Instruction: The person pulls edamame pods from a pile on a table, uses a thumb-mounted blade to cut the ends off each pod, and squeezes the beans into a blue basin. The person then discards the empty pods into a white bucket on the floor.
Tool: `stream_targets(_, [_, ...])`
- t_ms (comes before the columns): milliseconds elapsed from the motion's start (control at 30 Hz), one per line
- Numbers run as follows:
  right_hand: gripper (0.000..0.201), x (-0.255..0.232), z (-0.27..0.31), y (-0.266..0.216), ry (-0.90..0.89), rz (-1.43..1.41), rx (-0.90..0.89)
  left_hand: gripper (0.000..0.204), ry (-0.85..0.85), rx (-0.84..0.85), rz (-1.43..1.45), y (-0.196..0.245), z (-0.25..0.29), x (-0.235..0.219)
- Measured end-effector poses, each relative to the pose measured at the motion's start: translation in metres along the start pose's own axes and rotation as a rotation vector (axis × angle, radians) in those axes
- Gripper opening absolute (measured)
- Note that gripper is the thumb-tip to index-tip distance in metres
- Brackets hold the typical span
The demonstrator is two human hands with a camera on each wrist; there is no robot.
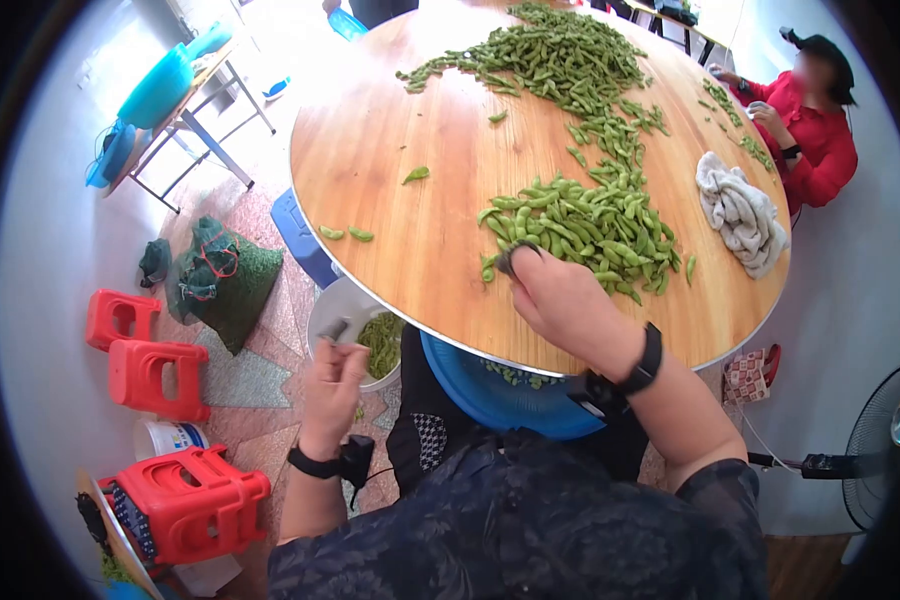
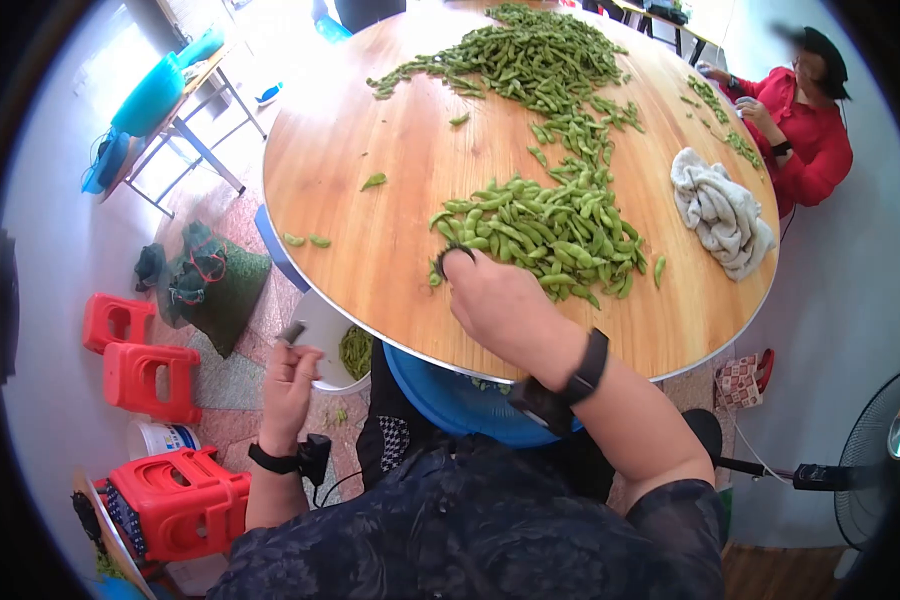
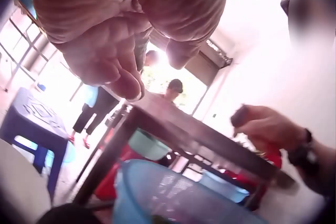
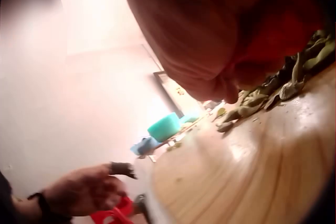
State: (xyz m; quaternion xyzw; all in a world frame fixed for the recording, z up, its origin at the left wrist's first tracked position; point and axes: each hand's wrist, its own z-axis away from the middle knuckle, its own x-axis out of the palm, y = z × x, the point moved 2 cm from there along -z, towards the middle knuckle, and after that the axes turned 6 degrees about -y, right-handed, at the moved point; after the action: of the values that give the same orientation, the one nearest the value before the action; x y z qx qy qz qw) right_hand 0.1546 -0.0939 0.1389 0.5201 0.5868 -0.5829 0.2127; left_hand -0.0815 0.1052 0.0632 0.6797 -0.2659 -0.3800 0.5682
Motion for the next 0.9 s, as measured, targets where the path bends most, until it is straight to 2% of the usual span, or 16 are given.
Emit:
stream_targets(100, [0.015, 0.017, -0.029, 0.01, -0.006, 0.156, 0.027, 0.009, -0.208, -0.076, 0.167, 0.022, -0.005, 0.035])
stream_targets(200, [0.017, 0.02, -0.041, 0.012, -0.048, 0.242, 0.105, 0.016, -0.429, 0.013, 0.112, 0.031, -0.009, 0.061])
stream_targets(233, [0.016, 0.019, -0.04, 0.014, -0.074, 0.193, 0.101, 0.016, -0.424, 0.015, 0.117, 0.036, -0.01, 0.067])
stream_targets(300, [0.015, 0.019, -0.04, 0.015, -0.105, 0.15, 0.098, 0.019, -0.528, -0.139, 0.303, 0.043, -0.014, 0.079])
stream_targets(533, [0.018, 0.026, -0.041, 0.01, -0.102, 0.187, 0.021, 0.019, -0.594, -0.173, 0.328, 0.041, -0.025, 0.103])
stream_targets(633, [0.017, 0.019, -0.032, 0.012, 0.001, 0.122, -0.023, 0.022, -0.606, -0.242, 0.319, 0.047, -0.025, 0.105])
stream_targets(700, [0.018, 0.005, -0.017, 0.007, -0.021, -0.069, -0.033, 0.029, -0.567, -0.438, 0.536, 0.048, -0.026, 0.107])
stream_targets(733, [0.018, -0.004, -0.008, -0.003, -0.026, -0.074, -0.032, 0.029, -0.564, -0.444, 0.538, 0.051, -0.027, 0.107])
stream_targets(800, [0.02, -0.017, 0.013, -0.023, -0.156, -0.063, -0.11, 0.036, -0.66, -0.577, 0.826, 0.058, -0.031, 0.112])
stream_targets(833, [0.028, -0.016, 0.024, -0.022, -0.241, -0.005, -0.158, 0.036, -0.664, -0.586, 0.827, 0.059, -0.032, 0.114])
stream_targets(867, [0.028, -0.019, 0.032, -0.022, -0.242, -0.007, -0.147, 0.036, -0.705, -0.605, 0.798, 0.059, -0.034, 0.119])
stream_targets(900, [0.034, -0.024, 0.04, -0.024, -0.196, 0.002, -0.218, 0.036, -0.751, -0.622, 0.769, 0.06, -0.035, 0.124])
